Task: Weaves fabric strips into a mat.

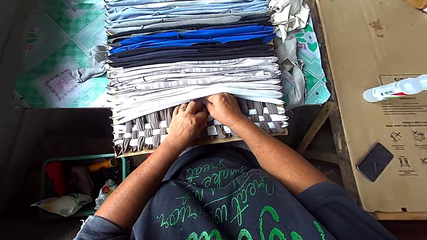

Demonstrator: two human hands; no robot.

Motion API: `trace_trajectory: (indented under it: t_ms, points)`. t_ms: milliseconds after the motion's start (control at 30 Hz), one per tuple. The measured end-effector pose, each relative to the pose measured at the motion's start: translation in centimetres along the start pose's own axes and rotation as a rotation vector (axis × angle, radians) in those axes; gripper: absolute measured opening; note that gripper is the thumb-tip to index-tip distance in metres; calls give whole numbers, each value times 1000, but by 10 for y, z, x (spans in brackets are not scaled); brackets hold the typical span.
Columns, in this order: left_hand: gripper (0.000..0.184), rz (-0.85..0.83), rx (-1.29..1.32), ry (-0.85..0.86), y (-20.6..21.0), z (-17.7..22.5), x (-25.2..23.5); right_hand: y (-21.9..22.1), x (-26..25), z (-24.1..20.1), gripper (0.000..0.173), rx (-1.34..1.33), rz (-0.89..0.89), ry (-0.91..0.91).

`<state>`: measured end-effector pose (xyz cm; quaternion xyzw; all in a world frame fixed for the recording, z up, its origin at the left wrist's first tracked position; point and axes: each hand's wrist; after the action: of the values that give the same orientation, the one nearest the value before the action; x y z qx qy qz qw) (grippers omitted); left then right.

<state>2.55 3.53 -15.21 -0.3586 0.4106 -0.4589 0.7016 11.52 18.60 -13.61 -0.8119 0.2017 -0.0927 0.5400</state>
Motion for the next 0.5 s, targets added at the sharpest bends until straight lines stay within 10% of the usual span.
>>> trace_trajectory:
  t_ms: [500]
  points:
    - [23,-2,-30,-13,5,12,-13,-44,9,-4,46,183,-370,227]
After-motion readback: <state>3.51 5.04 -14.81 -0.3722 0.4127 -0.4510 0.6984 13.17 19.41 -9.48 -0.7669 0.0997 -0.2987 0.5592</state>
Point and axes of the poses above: each hand's wrist, its own x-axis away from the middle knuckle, its own y-axis out of the palm, z = x × y, and after that the axes turned 5 degrees about x, right-handed
